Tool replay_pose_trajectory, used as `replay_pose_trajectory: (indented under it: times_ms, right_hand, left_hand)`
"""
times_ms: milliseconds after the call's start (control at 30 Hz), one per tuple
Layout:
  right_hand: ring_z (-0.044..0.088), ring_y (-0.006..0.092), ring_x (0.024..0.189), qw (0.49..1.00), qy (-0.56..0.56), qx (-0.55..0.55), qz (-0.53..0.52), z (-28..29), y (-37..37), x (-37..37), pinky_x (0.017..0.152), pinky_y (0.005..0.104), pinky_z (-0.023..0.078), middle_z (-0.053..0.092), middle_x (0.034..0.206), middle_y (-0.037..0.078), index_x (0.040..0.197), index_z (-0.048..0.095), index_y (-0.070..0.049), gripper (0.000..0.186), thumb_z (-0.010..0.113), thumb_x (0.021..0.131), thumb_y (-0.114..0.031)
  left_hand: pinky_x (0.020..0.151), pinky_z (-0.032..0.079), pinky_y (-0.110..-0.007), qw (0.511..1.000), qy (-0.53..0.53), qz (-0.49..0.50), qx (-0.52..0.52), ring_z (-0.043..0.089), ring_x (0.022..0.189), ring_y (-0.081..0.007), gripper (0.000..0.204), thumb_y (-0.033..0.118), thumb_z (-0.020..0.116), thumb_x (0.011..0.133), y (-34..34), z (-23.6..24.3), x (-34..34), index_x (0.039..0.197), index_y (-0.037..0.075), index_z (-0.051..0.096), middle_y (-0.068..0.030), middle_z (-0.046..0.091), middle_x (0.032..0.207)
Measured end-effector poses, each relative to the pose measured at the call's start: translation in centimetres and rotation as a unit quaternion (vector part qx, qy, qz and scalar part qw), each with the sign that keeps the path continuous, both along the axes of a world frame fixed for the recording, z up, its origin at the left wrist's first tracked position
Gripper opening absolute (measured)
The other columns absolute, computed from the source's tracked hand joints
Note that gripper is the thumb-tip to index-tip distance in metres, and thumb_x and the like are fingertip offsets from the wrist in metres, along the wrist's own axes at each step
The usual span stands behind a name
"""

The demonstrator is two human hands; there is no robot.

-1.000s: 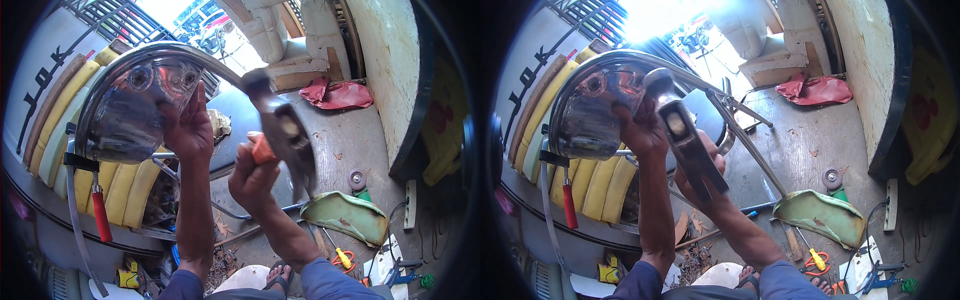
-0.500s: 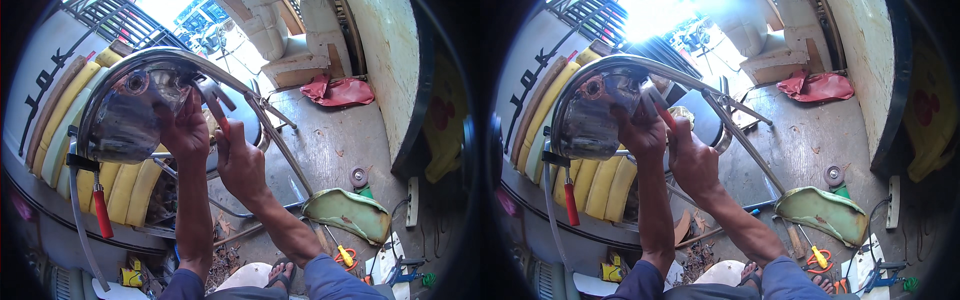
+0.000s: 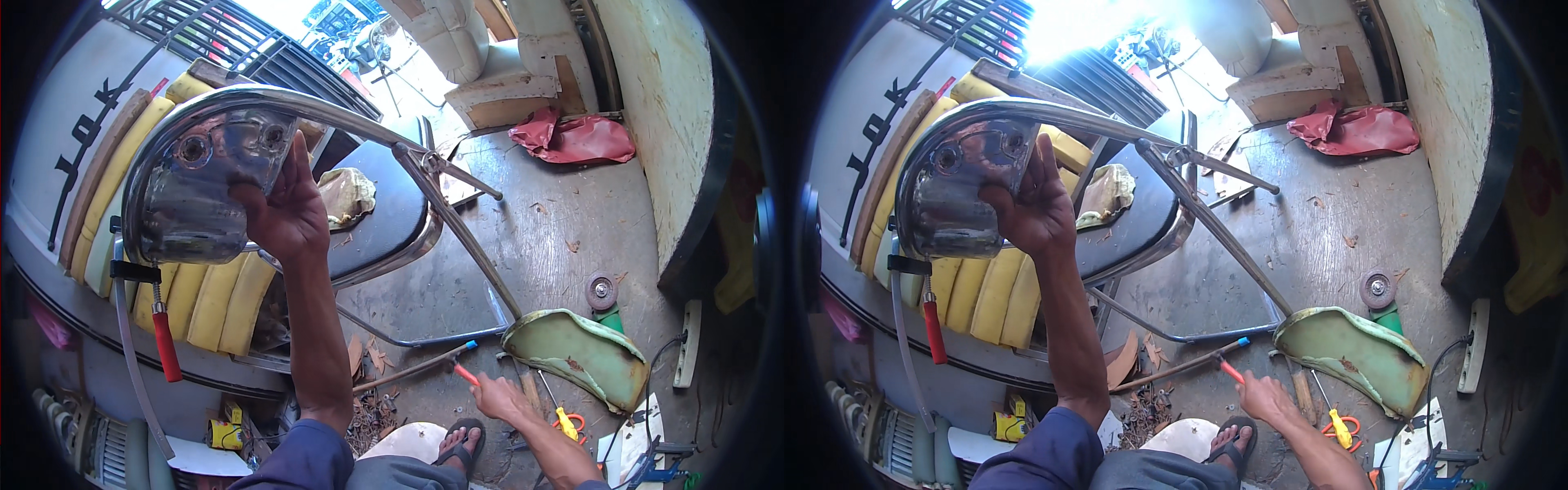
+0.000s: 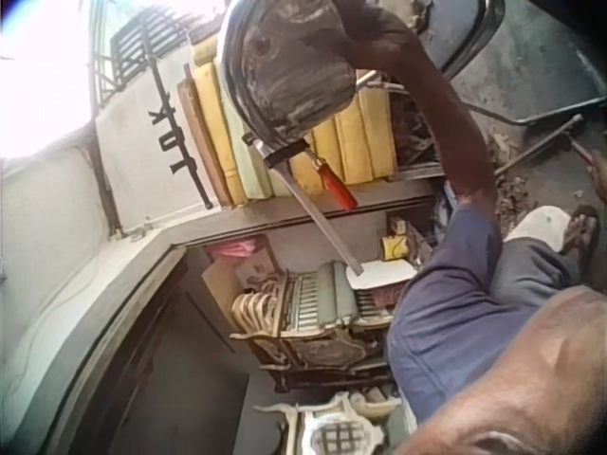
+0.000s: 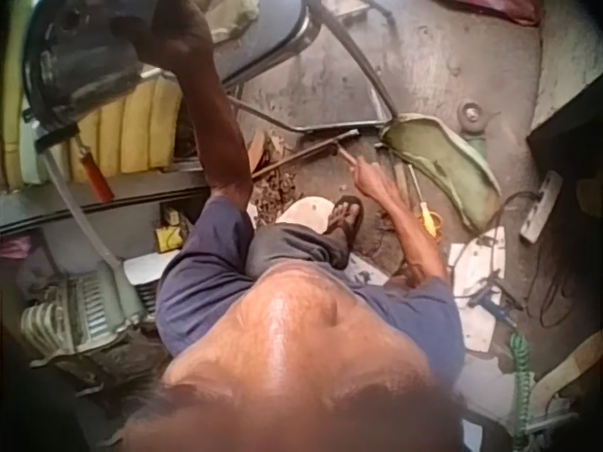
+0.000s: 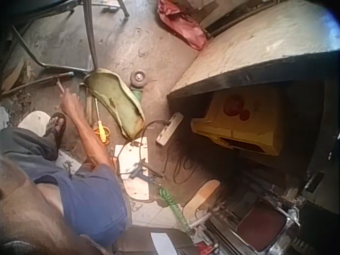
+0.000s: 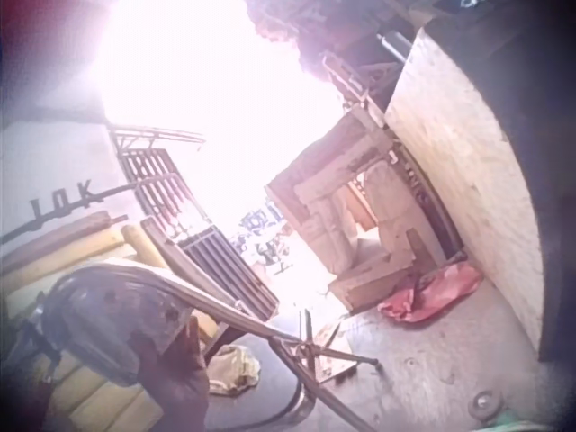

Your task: The person works on a metal chair backrest, using a screwdriver to remove and adjust screws and a hammer to tap the metal frame while sitting on the floor.

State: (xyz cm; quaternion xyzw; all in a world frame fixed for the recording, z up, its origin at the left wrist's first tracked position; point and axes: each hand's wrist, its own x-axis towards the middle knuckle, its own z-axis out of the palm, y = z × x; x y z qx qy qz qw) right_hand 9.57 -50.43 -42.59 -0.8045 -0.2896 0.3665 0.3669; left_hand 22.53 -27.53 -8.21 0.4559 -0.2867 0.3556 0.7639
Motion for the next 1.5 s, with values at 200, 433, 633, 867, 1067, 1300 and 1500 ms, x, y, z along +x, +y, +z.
replay_pose_trajectory:
  times_ms: [200,433,633,867,1067,1300,1500]
  right_hand:
    - [0.070,0.0439,0.093,0.989,-0.061,-0.066,0.118,-7.7,-2.5,-3.1,0.083,0.0537,0.053,0.072,0.096,0.026,0.110,0.067,-0.004,0.035,0.060,0.093,-0.034]
    - [0.065,0.0403,0.104,0.983,-0.167,-0.017,0.081,-7.4,-3.0,-1.7,0.091,0.0494,0.052,0.068,0.109,0.023,0.108,0.070,-0.003,0.033,0.065,0.090,-0.031]
    - [0.067,0.0410,0.099,0.988,-0.146,0.055,0.010,-1.8,-3.8,2.7,0.088,0.0495,0.052,0.069,0.103,0.024,0.113,0.068,-0.001,0.035,0.066,0.091,-0.028]
    - [0.069,0.0373,0.100,0.897,-0.184,0.399,-0.049,19.8,-1.7,9.3,0.086,0.0414,0.054,0.070,0.109,0.022,0.117,0.066,0.001,0.037,0.062,0.098,-0.030]
    - [0.063,0.0140,0.085,0.774,-0.175,0.579,-0.189,35.5,1.0,14.3,0.079,0.0288,0.053,0.068,0.093,0.007,0.114,0.067,0.002,0.047,0.060,0.101,-0.042]
    - [0.061,0.0157,0.106,0.826,-0.196,0.506,-0.153,43.7,6.7,17.6,0.095,0.0311,0.045,0.068,0.110,0.009,0.124,0.064,-0.001,0.062,0.046,0.102,-0.057]
    - [0.049,0.0225,0.126,0.850,-0.042,0.505,-0.141,42.3,7.7,22.4,0.111,0.0335,0.033,0.055,0.137,0.018,0.143,0.043,0.010,0.085,0.048,0.099,-0.062]
  left_hand:
    - [0.122,0.030,-0.052,1.000,0.004,-0.027,-0.002,0.057,0.128,-0.0308,0.066,0.037,0.073,0.087,0.1,-0.1,-0.5,0.139,0.004,0.050,-0.0178,0.065,0.130]
    - [0.122,0.029,-0.053,0.996,0.059,-0.072,-0.017,0.056,0.131,-0.0289,0.059,0.037,0.072,0.089,-0.6,-0.2,-1.2,0.137,0.008,0.054,-0.0147,0.063,0.133]
    - [0.121,0.030,-0.054,0.990,0.073,-0.116,-0.021,0.051,0.136,-0.0281,0.052,0.036,0.070,0.091,-0.6,0.0,-1.1,0.135,0.011,0.057,-0.0135,0.062,0.136]
    - [0.115,0.040,-0.053,0.984,0.137,-0.113,-0.011,0.052,0.133,-0.0351,0.043,0.026,0.069,0.094,0.7,-0.3,-3.3,0.131,0.006,0.059,-0.0199,0.061,0.133]
    - [0.093,0.058,-0.040,0.902,0.329,0.203,0.190,0.068,0.109,-0.0286,0.042,0.027,0.069,0.095,4.7,-2.1,-15.1,0.125,0.000,0.061,-0.0178,0.068,0.116]
    - [0.106,0.041,-0.042,0.822,0.180,0.539,-0.026,0.058,0.120,-0.0218,0.049,0.039,0.039,0.106,19.2,4.7,-23.1,0.132,0.002,0.057,-0.0133,0.065,0.125]
    - [0.109,0.035,-0.038,0.870,0.080,0.481,0.074,0.049,0.127,-0.0171,0.058,0.051,0.032,0.108,20.7,8.7,-17.0,0.138,0.007,0.054,-0.0091,0.057,0.133]
